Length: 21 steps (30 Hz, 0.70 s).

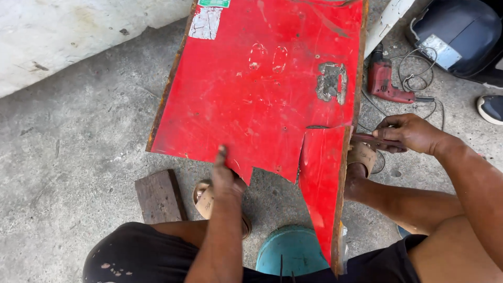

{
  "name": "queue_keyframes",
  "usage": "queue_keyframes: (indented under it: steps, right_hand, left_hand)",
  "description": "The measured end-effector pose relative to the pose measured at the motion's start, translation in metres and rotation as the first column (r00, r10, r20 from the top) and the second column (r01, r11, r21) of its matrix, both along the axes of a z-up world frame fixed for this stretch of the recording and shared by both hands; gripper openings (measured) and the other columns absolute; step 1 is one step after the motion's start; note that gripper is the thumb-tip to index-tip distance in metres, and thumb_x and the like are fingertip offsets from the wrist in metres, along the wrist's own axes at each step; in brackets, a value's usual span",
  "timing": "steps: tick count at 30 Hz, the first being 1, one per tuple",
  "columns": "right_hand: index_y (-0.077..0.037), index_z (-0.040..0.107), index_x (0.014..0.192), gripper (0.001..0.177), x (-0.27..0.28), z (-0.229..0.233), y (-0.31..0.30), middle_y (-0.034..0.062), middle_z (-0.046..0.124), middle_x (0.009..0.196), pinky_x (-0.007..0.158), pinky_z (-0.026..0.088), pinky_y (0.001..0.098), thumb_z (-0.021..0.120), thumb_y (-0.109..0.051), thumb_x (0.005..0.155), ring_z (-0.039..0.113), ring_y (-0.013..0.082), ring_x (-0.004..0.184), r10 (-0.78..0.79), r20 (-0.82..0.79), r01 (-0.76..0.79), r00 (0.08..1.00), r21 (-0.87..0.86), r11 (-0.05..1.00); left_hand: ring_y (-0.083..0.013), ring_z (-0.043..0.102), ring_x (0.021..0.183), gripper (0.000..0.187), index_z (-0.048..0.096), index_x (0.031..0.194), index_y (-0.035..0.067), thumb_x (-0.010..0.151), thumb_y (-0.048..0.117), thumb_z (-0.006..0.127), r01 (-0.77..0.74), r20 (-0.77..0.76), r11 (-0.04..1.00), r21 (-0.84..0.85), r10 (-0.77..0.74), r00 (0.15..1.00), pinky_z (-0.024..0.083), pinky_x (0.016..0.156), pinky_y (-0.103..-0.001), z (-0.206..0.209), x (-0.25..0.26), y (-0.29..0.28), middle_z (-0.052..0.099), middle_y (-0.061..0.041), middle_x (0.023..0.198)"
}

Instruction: The person uses a pair of shears to cut a red painted cardboard sheet that is resting on a metal stool. They hold the cardboard with one hand and cut along the edges with the other, removing sections of the material.

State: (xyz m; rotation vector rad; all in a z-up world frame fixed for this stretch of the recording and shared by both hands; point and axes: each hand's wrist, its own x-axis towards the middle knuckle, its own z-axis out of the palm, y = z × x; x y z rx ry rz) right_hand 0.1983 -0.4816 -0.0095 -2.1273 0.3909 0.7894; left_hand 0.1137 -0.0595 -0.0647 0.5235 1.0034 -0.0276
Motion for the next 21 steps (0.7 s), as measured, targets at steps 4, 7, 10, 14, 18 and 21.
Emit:
queue_keyframes:
  steps: [4,7,10,14,18,21]
  right_hand:
    - [0.009,0.078,0.099,0.024,0.006,0.006,-0.007,0.0264,0.069,0.069,0.051,0.043,0.0413,0.075,-0.014,0.098,0.054,0.0314,0.055,0.021,-0.080,-0.019,0.997,0.023,1.000]
    - [0.013,0.076,0.106,0.059,0.001,0.009,-0.017,0.0333,0.073,0.076,0.052,0.043,0.0454,0.039,-0.033,0.115,0.060,0.0382,0.060,0.039,-0.177,-0.010,0.984,0.160,0.987]
    - [0.013,0.067,0.134,0.048,-0.005,-0.009,-0.045,0.0474,0.076,0.110,0.061,0.049,0.0486,0.043,-0.006,0.097,0.070,0.0537,0.080,-0.072,-0.222,0.156,0.972,0.388,0.908]
    - [0.015,0.067,0.138,0.049,-0.001,-0.002,-0.050,0.0396,0.074,0.118,0.077,0.049,0.0508,0.054,-0.010,0.097,0.068,0.0479,0.097,-0.043,-0.245,0.153,0.969,0.448,0.881]
    - [0.008,0.070,0.141,0.049,-0.002,-0.010,-0.091,0.0440,0.080,0.081,0.030,0.045,0.0406,0.050,-0.003,0.098,0.063,0.0375,0.043,0.187,-0.324,-0.030,0.927,0.434,0.900]
    - [0.001,0.070,0.146,0.051,-0.035,-0.025,-0.121,0.0445,0.069,0.090,0.037,0.045,0.0525,0.049,0.020,0.102,0.059,0.0513,0.058,-0.271,-0.580,0.387,0.768,0.083,0.918]
  left_hand:
    - [-0.0247,0.074,0.089,0.046,0.070,0.114,0.018,0.075,0.040,0.081,0.020,0.069,1.000,0.002,-0.020,0.997,0.057,0.063,-0.039,-0.060,-0.017,-0.027,0.078,-0.006,0.102]
    - [-0.0254,0.076,0.090,0.047,0.073,0.118,0.014,0.074,0.025,0.087,-0.060,-0.011,0.988,0.141,0.062,0.998,0.064,0.068,-0.043,-0.049,-0.016,-0.025,0.079,-0.008,0.108]
    - [-0.0282,0.075,0.096,0.044,0.068,0.116,0.013,0.076,0.020,0.085,-0.121,0.019,0.980,0.155,0.120,0.993,0.066,0.079,-0.048,-0.052,-0.017,-0.027,0.077,-0.011,0.112]
    - [-0.0288,0.076,0.098,0.043,0.071,0.116,0.015,0.076,0.022,0.086,-0.129,0.049,0.978,0.166,0.123,0.991,0.066,0.080,-0.047,-0.058,-0.014,-0.030,0.078,-0.010,0.113]
    - [-0.0284,0.077,0.095,0.040,0.072,0.117,0.016,0.080,0.022,0.083,-0.093,0.019,0.979,0.182,0.091,0.996,0.066,0.074,-0.045,-0.048,-0.012,-0.021,0.079,-0.009,0.111]
    - [-0.0266,0.076,0.093,0.037,0.073,0.112,0.013,0.078,0.020,0.084,-0.160,0.012,0.973,0.167,0.160,0.987,0.067,0.079,-0.045,-0.049,-0.007,-0.030,0.079,-0.009,0.109]
